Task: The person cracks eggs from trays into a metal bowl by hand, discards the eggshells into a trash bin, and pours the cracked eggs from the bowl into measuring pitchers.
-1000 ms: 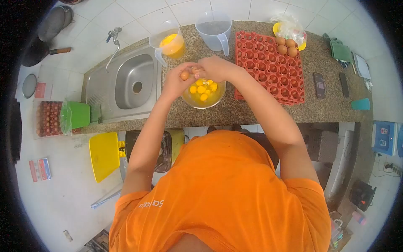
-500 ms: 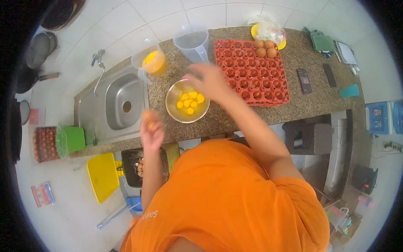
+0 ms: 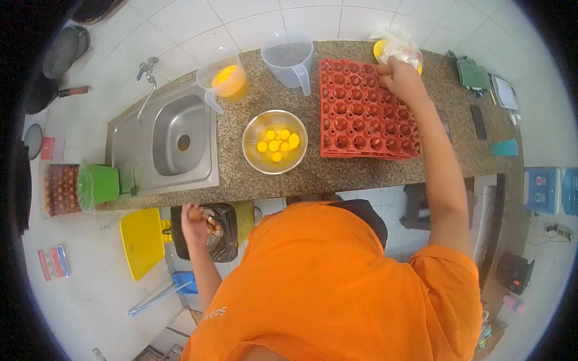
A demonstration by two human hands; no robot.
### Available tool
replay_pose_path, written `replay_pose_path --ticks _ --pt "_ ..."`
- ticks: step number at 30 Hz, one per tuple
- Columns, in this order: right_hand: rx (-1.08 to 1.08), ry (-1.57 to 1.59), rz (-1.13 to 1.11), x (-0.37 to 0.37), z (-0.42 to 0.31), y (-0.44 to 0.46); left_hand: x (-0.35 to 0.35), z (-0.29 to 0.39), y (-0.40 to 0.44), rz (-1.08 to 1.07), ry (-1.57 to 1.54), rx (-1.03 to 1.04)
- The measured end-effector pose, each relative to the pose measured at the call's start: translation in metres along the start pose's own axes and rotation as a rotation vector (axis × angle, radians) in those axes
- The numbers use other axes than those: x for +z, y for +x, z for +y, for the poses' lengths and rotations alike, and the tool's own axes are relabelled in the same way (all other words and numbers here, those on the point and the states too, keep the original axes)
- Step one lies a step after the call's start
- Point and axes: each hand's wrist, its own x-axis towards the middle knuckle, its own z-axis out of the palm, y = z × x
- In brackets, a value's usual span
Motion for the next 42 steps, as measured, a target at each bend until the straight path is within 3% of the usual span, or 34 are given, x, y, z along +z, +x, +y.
replay_pose_path --ticks 3,4,7,10,12,14,16,18,21,23,26,29,31,34,36,37,39,42 --pt "-0.145 0.064 0.230 0.024 -0.009 -0.015 0.122 -0.006 -0.030 -0.364 -0.129 -0.021" --pt "-0.164 -0.142 0.259 0.025 -0.022 -0.027 0.153 -0.007 -0.036 -0.429 -0.095 -0.052" --pt "-0.261 -0.360 0.355 0.049 0.006 -0.023 0.206 -0.011 -0.048 -0.597 0.066 -0.025" --pt "-0.342 -0.299 0.288 0.055 0.031 -0.001 0.225 -0.014 -0.048 -0.618 0.110 -0.027" --pt "0.123 0.412 -0.081 0.035 0.026 0.012 0.231 -0.015 -0.048 -0.615 0.081 -0.064" --pt "0.099 0.494 -0.205 0.015 0.024 0.015 0.235 -0.015 -0.046 -0.624 0.041 -0.097" --pt "-0.391 -0.064 -0.078 0.006 0.031 0.007 0.235 -0.016 -0.046 -0.640 -0.008 -0.131" --pt "-0.273 0.124 0.082 0.010 0.023 -0.006 0.233 -0.019 -0.042 -0.670 -0.053 -0.162" --pt "-0.184 0.357 0.396 0.031 -0.041 -0.036 0.247 -0.022 -0.040 -0.660 -0.121 -0.194" --pt "-0.246 0.710 0.382 0.049 -0.124 -0.073 0.258 -0.029 -0.037 -0.657 -0.144 -0.204" --pt "-0.448 0.761 0.435 0.101 -0.203 -0.114 0.282 -0.044 -0.039 -0.706 -0.128 -0.185" --pt "-0.358 0.857 0.239 0.151 -0.224 -0.130 0.295 -0.045 -0.050 -0.738 -0.067 -0.192" --pt "-0.157 1.138 -0.057 0.169 -0.212 -0.122 0.287 -0.050 -0.037 -0.768 -0.058 -0.244" --pt "0.118 1.342 -0.448 0.160 -0.202 -0.105 0.286 -0.041 -0.038 -0.790 0.505 0.079" --pt "0.245 1.477 -0.651 0.159 -0.199 -0.098 0.288 -0.038 -0.026 -0.908 0.692 0.390" --pt "0.130 1.408 -0.647 0.165 -0.195 -0.097 0.289 -0.036 -0.021 -0.960 0.784 0.551" --pt "-0.100 1.264 -0.630 0.170 -0.193 -0.092 0.287 -0.031 -0.016 -0.889 0.933 0.632" --pt "-0.316 0.742 -0.446 0.162 -0.192 -0.085 0.289 -0.019 -0.010 -0.878 1.143 0.887"
